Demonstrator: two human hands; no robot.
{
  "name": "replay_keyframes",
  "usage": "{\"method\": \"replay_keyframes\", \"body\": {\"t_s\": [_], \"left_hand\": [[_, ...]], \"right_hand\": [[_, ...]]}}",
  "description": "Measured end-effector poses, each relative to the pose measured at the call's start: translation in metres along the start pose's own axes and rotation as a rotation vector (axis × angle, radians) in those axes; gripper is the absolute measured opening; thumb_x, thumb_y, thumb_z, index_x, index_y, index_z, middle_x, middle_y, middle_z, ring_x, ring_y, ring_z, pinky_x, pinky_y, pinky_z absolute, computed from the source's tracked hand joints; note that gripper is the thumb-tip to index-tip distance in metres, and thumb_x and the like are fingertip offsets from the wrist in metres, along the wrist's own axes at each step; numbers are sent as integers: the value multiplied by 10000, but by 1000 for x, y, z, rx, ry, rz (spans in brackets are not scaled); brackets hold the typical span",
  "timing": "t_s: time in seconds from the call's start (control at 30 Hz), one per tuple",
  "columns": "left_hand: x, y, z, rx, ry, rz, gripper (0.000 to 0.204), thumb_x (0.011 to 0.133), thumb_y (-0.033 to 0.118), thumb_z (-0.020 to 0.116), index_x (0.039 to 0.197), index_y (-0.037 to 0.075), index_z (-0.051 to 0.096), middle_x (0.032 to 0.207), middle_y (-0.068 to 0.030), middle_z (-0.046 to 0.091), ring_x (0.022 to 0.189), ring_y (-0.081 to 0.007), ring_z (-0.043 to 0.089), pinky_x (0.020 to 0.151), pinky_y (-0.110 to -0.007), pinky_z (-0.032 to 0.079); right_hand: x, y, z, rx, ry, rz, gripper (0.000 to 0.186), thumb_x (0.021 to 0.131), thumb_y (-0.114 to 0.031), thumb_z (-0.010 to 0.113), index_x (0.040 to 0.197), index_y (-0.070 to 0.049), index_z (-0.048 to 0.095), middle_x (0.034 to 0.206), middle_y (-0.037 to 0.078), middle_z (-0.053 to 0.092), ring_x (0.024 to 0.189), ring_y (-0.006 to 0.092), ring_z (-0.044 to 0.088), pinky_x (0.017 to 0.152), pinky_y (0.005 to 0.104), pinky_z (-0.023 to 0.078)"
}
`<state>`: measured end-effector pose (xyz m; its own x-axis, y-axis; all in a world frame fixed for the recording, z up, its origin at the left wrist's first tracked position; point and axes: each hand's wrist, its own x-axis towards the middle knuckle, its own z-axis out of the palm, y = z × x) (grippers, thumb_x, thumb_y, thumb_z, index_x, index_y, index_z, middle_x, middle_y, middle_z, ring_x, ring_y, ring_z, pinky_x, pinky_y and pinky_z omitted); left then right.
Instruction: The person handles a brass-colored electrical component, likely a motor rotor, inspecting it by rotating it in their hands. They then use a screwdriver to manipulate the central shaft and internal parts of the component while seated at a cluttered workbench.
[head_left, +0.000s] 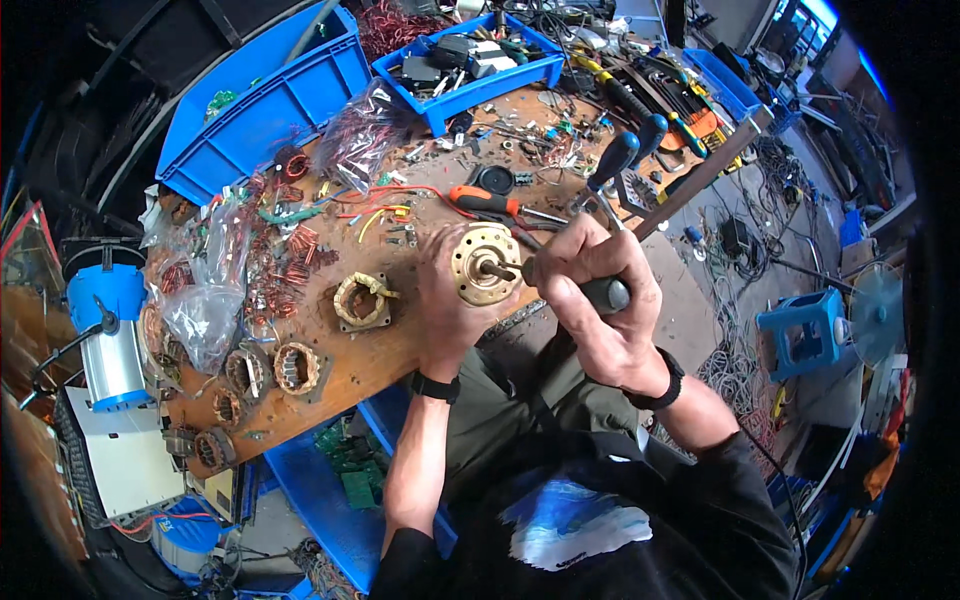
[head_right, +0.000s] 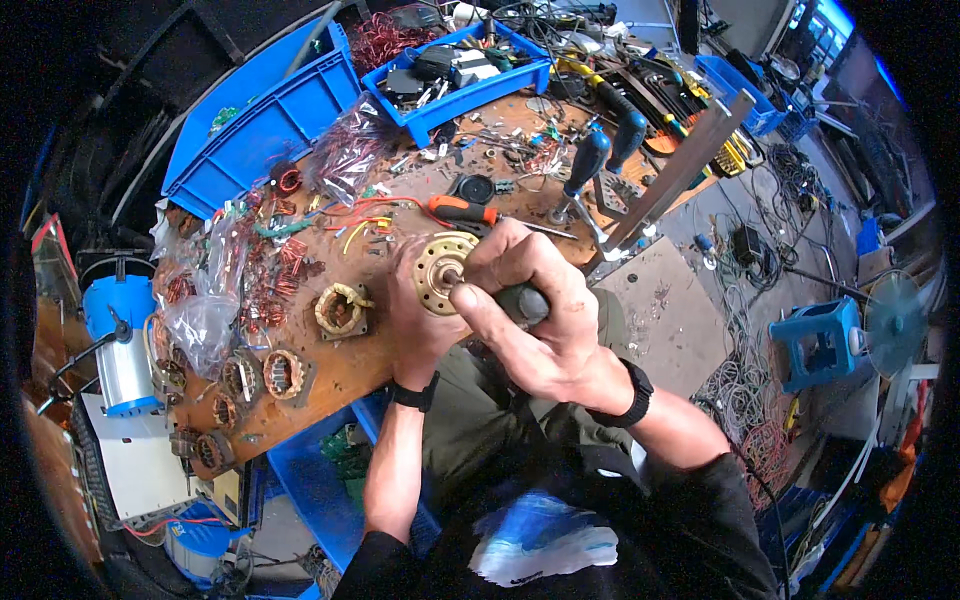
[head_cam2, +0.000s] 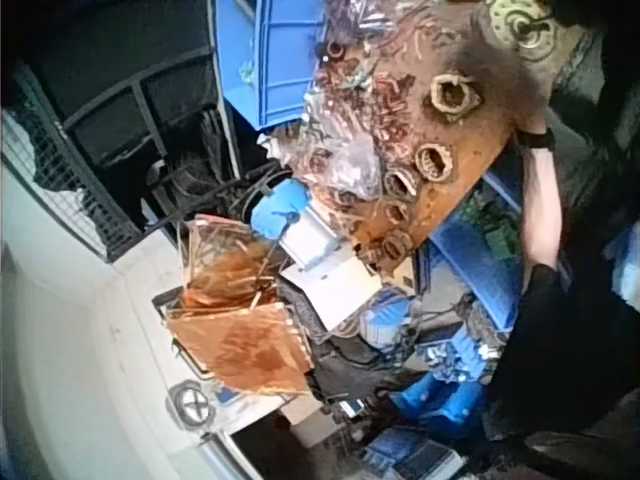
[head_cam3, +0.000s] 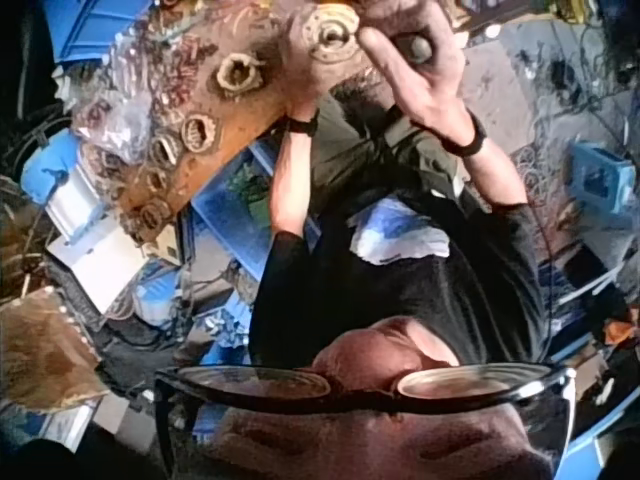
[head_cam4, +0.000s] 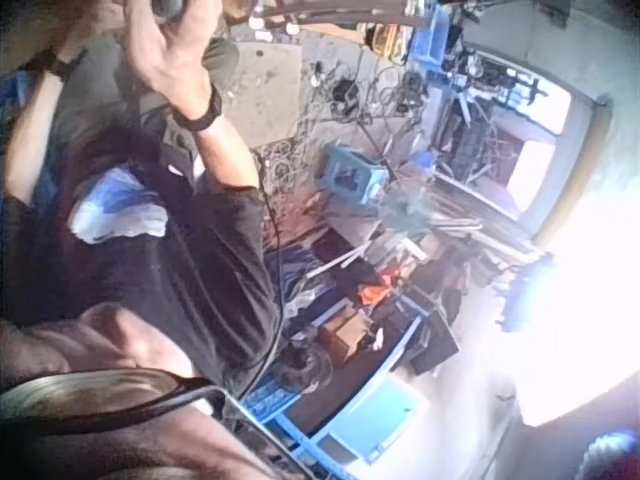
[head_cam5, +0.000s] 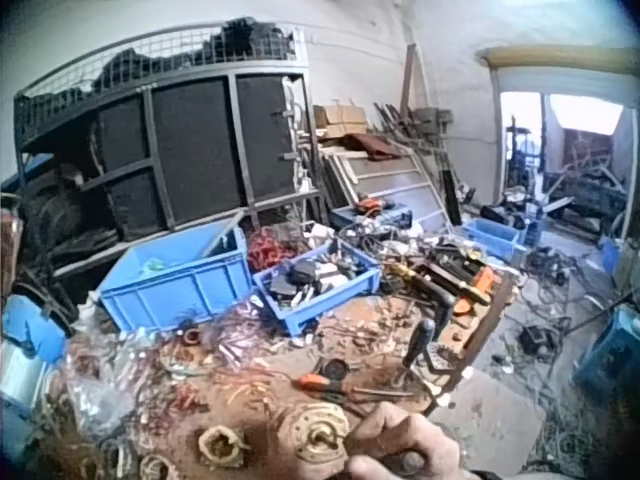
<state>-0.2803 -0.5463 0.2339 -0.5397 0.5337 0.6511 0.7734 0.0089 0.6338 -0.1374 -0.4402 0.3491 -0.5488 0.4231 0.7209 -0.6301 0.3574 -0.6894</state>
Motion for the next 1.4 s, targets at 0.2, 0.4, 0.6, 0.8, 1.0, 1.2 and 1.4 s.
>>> {"method": "replay_keyframes", "body": {"t_s": [0.2,0.4,0.6,0.8,1.0,1.2,1.4], "left_hand": [[-1,-5,3,-55,10,-19,906,666,242,1013,1412,24,548,1363,-179,660,1317,-421,604,1236,-601,383],[2,-7,6,-95,61,82,924,652,253,1029,1401,8,546,1324,-183,668,1267,-423,626,1176,-591,446],[2,-8,6,-36,82,119,939,663,296,1033,1403,6,532,1317,-185,671,1251,-420,635,1180,-586,441],[-5,-10,6,19,54,92,951,707,307,1009,1446,20,483,1356,-185,662,1283,-422,628,1241,-598,391],[-6,-1,5,-63,27,-17,968,602,188,1015,1421,44,519,1294,-170,652,1277,-418,593,1162,-554,452],[-12,-4,8,-29,66,10,1053,604,174,1040,1483,20,481,1413,-202,600,1369,-418,555,1198,-538,438],[-15,-12,12,61,81,72,1083,654,276,1053,1518,15,455,1457,-211,598,1405,-428,557,1207,-548,448]], "right_hand": [[-7,8,1,92,72,2,274,1029,13,627,814,-14,459,742,142,654,626,178,585,589,319,498],[-2,3,-2,-32,-107,-44,281,945,39,608,724,-46,455,685,121,641,540,240,617,524,330,484],[32,2,-31,69,-499,-43,183,978,-118,631,845,-32,539,702,114,598,607,274,599,589,402,509],[59,-35,-45,-683,-580,-49,344,920,-271,777,1044,-32,564,881,180,633,792,394,672,682,460,565],[59,-60,-56,-818,-807,-30,435,928,-244,784,1155,-24,486,968,192,660,870,433,720,716,506,591],[49,-65,-60,-776,-754,-55,485,872,-148,789,1234,-19,492,1100,201,612,980,424,704,777,498,586],[50,-66,-87,-803,-512,-70,363,901,-163,825,1136,-46,575,883,146,715,786,383,750,674,463,604]]}}
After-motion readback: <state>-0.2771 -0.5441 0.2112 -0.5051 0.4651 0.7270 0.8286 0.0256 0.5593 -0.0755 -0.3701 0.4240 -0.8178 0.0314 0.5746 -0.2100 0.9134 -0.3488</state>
